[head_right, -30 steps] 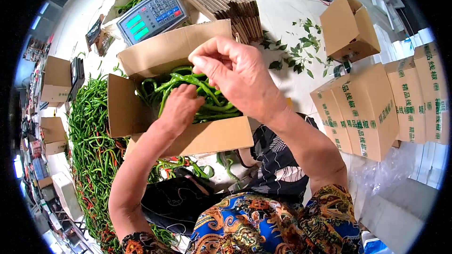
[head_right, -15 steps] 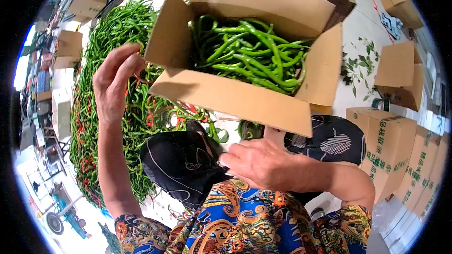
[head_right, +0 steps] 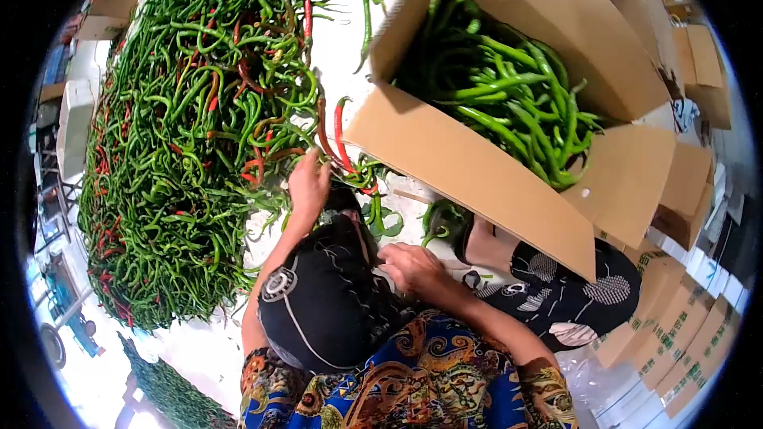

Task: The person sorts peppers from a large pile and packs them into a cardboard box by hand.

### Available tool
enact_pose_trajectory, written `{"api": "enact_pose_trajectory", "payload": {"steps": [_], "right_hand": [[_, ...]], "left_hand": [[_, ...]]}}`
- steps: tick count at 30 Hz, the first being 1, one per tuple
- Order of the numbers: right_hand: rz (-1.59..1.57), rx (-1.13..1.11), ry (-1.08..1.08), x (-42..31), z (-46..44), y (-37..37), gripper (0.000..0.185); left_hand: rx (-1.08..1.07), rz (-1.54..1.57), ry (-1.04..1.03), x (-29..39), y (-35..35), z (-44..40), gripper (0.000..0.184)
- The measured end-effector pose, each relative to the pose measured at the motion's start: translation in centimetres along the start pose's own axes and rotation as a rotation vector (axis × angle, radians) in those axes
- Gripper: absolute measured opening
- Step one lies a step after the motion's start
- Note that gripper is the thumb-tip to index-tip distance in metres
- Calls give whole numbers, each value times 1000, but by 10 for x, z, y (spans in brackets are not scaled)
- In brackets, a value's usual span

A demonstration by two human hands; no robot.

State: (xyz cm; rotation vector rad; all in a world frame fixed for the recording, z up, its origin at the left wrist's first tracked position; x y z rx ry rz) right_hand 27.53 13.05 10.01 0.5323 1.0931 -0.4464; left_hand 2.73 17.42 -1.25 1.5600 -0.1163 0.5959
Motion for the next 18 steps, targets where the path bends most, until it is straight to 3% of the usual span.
{"api": "enact_pose_trajectory", "payload": {"steps": [1,3,4,7,11,12,14,18], "right_hand": [[-27,-37,-26,2,-9,-5,19],[16,-74,-27,8,-22,-9,20],[37,-92,-26,12,-28,-11,20],[30,-57,-150,37,-42,-2,29],[-16,93,-332,68,-47,3,23],[-22,96,-383,68,-47,5,22],[-70,110,-408,70,-47,5,22],[-163,136,-442,79,-48,3,22]], "left_hand": [[-36,-46,-28,8,-9,-15,47],[-179,-208,106,6,-44,-41,49],[-96,-346,162,13,-50,-47,52],[-108,-347,233,10,-63,-63,50],[125,-314,188,4,-79,-53,35],[-31,-255,216,4,-77,-51,32],[-104,-149,264,13,-64,-47,29],[295,297,66,15,-32,-49,17]]}}
Point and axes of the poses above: each hand's wrist, its own z-axis away from the middle knuckle, its own y-axis out of the back of the hand, x = y × z, the point moved 3 cm from there along -z, towards the middle knuckle, and after that the axes turned 8 degrees about -z, right-handed, at the moved point
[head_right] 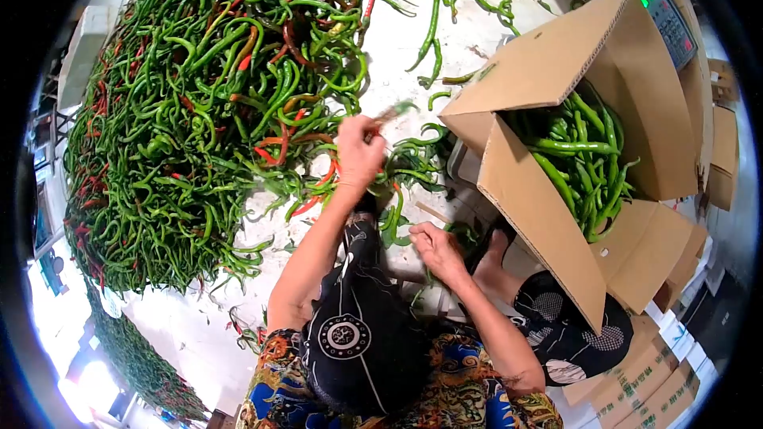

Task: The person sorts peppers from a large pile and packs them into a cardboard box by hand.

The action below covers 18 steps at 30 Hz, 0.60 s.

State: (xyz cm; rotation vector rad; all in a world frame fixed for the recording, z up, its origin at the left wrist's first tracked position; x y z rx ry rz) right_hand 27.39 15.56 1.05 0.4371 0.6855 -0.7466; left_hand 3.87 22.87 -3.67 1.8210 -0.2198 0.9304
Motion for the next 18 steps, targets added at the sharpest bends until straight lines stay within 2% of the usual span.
{"api": "enact_pose_trajectory", "payload": {"steps": [2,5,9,12,14,16,18], "right_hand": [[-46,-4,-15,5,-1,0,22],[-98,-7,-40,11,-5,-2,21],[-263,4,-129,34,-13,-4,19],[-287,-12,-134,38,-20,-5,18],[-286,-5,-144,38,-24,-7,19],[-287,10,-153,33,-28,-12,19],[-281,8,-150,31,-33,-15,20]], "left_hand": [[-78,424,349,-4,29,-15,18],[77,626,672,-17,70,-23,15],[89,676,618,-37,92,-13,19],[18,375,645,-46,78,-2,24],[-200,10,622,-70,46,15,34],[-177,-164,419,-63,30,25,35],[-239,-283,371,-61,16,24,39]]}}
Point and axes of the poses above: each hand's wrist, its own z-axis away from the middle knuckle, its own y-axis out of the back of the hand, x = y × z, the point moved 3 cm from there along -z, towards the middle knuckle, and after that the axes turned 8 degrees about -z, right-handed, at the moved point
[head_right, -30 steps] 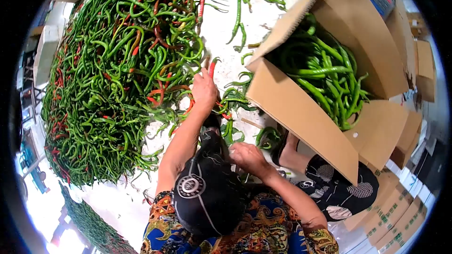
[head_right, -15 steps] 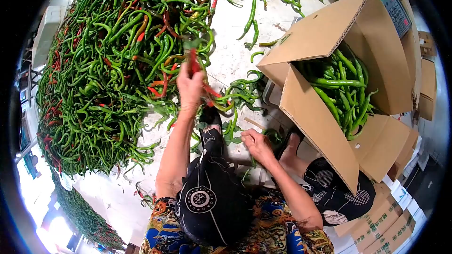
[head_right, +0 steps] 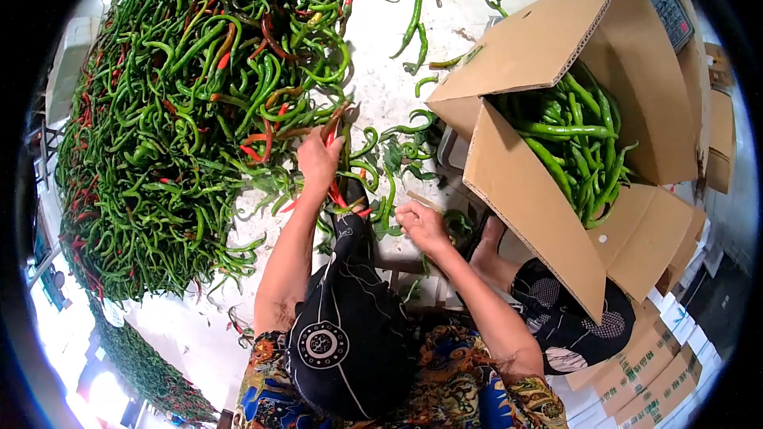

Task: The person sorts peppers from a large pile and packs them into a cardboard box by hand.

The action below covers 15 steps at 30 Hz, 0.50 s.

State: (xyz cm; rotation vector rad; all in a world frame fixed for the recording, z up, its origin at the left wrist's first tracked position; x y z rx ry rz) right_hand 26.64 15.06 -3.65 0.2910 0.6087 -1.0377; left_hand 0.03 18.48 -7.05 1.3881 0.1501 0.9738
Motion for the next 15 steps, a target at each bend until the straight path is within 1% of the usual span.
{"api": "enact_pose_trajectory", "payload": {"steps": [1,4,6,8,10,11,12,14,15], "right_hand": [[4,-2,3,-1,-2,-2,21],[12,-28,-7,-13,-2,-7,21],[16,-48,20,-19,-5,-11,22],[33,-51,50,-23,-10,-15,22],[57,-16,77,-23,-14,-14,22],[183,99,132,-52,-2,-15,24],[178,135,183,-55,-5,-12,25],[171,187,286,-59,-14,-7,28],[106,68,84,-63,-22,-7,35]], "left_hand": [[-33,-62,32,3,-5,-3,38],[-89,-22,-25,17,-9,-12,36],[-79,-85,-85,24,-18,-9,33],[-38,-123,-88,22,-30,-9,32],[-29,275,-112,20,-27,-18,30],[-125,637,31,40,8,-16,27],[-276,933,259,52,37,-11,24],[-277,957,163,49,69,-15,20],[-300,991,147,48,75,-15,23]]}}
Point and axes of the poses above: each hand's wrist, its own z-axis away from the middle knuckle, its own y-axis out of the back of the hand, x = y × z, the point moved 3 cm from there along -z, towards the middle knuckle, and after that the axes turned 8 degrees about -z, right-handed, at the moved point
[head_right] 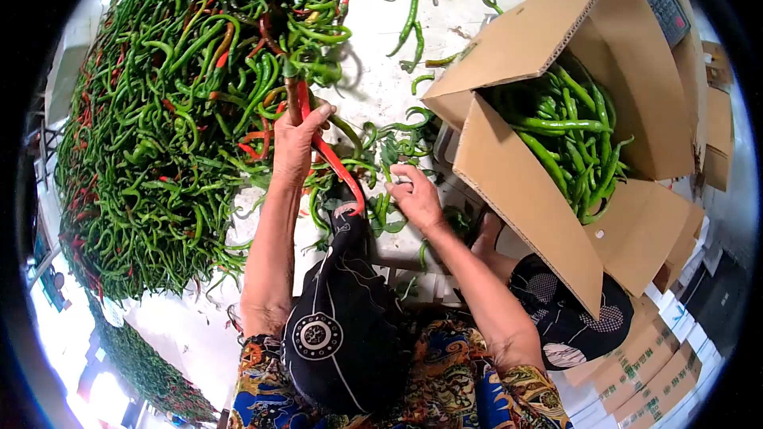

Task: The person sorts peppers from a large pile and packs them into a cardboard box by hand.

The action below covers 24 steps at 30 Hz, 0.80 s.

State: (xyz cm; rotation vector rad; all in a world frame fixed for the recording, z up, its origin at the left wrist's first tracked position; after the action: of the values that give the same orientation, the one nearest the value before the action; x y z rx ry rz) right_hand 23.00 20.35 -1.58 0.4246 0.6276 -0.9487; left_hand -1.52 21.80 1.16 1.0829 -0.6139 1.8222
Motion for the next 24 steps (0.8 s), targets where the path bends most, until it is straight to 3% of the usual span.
{"api": "enact_pose_trajectory", "payload": {"steps": [4,7,8,9,11,12,14,15,17,18,21,23,24], "right_hand": [[-487,-356,41,-38,-1,-21,58],[-338,-329,66,-62,-3,-36,46],[-274,-352,170,-55,-11,-40,34],[-28,-355,187,-55,-15,-43,25],[405,-270,464,-69,-5,-56,23],[369,-295,530,-68,-2,-64,24],[421,-325,713,-70,-2,-79,24],[680,-263,758,-81,6,-85,22],[580,-129,816,-82,4,-97,18],[460,-141,767,-86,3,-98,17],[219,-229,753,-132,41,-102,51],[230,-274,676,-140,49,-96,62],[265,-287,621,-134,44,-89,52]], "left_hand": [[-129,154,34,11,-6,20,25],[-186,276,3,17,1,43,29],[-213,300,2,27,6,54,29],[-243,329,6,37,14,66,28],[-382,566,-116,56,33,92,23],[-401,589,-165,59,45,102,22],[-291,586,-166,51,72,116,24],[-197,614,-129,42,84,123,24],[-128,845,-154,21,96,135,24],[-95,847,-135,13,102,143,24],[73,734,-94,1,142,169,26],[151,652,-89,0,187,194,32],[140,735,-118,-1,211,208,30]]}}
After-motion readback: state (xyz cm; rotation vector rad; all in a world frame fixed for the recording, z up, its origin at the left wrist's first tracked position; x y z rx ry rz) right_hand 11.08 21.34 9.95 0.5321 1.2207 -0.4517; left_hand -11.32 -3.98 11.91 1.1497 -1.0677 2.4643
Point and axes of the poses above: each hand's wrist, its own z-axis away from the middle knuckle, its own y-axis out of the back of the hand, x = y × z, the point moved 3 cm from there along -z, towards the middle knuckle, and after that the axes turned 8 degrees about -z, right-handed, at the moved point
